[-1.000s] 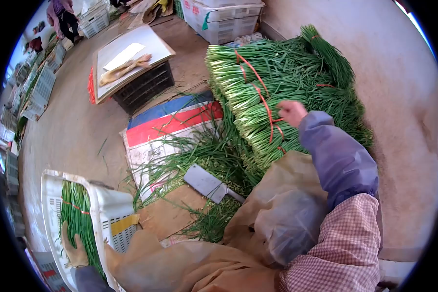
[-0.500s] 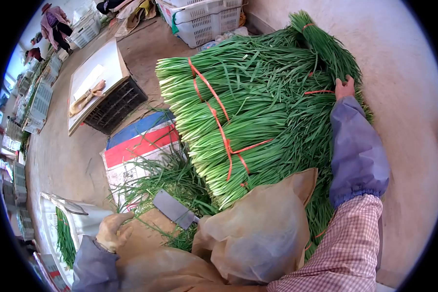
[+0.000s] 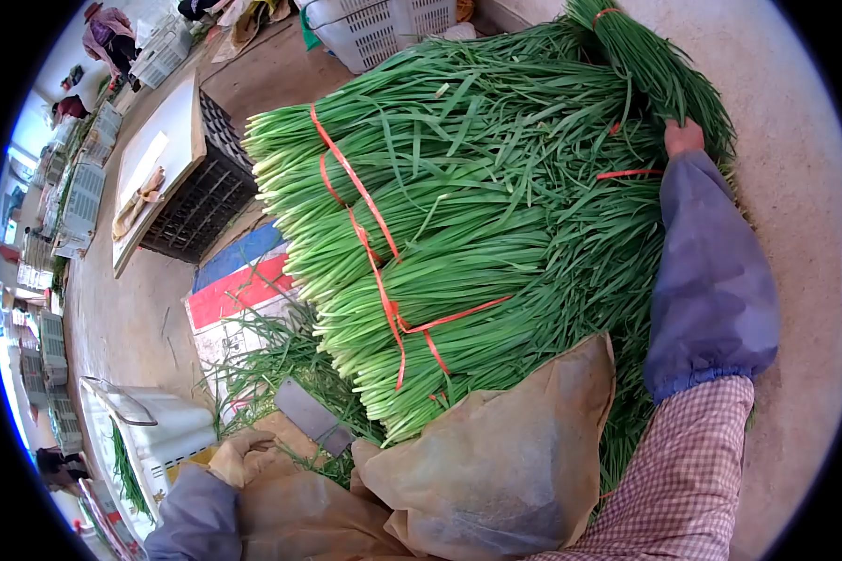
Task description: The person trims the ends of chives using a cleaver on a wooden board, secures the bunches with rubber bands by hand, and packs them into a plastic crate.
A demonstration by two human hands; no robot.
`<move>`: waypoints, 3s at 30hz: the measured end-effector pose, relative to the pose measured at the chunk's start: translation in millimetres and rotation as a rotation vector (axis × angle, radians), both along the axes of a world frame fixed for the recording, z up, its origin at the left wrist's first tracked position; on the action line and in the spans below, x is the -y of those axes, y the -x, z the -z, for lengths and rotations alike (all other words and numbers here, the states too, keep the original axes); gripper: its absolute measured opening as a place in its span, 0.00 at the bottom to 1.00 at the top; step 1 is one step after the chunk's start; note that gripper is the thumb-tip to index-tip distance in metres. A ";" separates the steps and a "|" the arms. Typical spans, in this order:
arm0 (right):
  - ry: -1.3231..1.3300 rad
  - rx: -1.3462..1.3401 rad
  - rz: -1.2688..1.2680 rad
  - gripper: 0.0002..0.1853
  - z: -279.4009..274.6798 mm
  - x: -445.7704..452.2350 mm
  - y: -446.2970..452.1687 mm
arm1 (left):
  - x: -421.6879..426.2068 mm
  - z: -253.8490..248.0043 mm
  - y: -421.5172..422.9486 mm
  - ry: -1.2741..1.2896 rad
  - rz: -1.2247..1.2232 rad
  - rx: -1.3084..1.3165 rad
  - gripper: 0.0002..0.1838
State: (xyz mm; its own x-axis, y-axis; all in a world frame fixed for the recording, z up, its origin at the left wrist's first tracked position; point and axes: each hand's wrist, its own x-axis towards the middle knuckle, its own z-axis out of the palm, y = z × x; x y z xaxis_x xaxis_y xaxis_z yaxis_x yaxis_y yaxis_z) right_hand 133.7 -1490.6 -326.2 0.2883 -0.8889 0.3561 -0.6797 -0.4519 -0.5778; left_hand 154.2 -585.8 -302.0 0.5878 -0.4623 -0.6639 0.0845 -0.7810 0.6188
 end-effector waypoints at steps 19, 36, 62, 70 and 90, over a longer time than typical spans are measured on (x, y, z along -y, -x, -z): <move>0.180 -0.297 -0.249 0.49 -50.8 -97.0 -40.1 | 23.5 -1.8 21.3 0.021 0.186 0.003 0.24; -0.874 0.497 -0.882 0.48 -140.9 -428.7 100.0 | 21.1 -103.8 -43.8 0.596 -0.077 0.286 0.34; -1.186 0.395 -1.503 0.51 -21.2 -959.8 -18.9 | -176.0 -99.4 -10.9 1.060 -0.728 0.402 0.60; -1.814 0.458 -1.241 0.38 3.2 -967.1 103.4 | -222.9 -87.5 33.6 0.285 -0.056 0.332 0.69; -0.242 -0.648 -0.887 0.27 175.5 -771.2 127.5 | -189.1 130.0 55.8 -0.538 0.022 0.305 0.58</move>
State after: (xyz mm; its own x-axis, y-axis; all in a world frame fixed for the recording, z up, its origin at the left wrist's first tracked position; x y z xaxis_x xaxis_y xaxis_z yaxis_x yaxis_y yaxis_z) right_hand 6.2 -719.3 -501.7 0.9209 -0.3028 -0.2452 -0.3777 -0.8487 -0.3702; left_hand 98.3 -396.6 -432.0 0.7821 -0.1235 -0.6108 -0.0534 -0.9898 0.1318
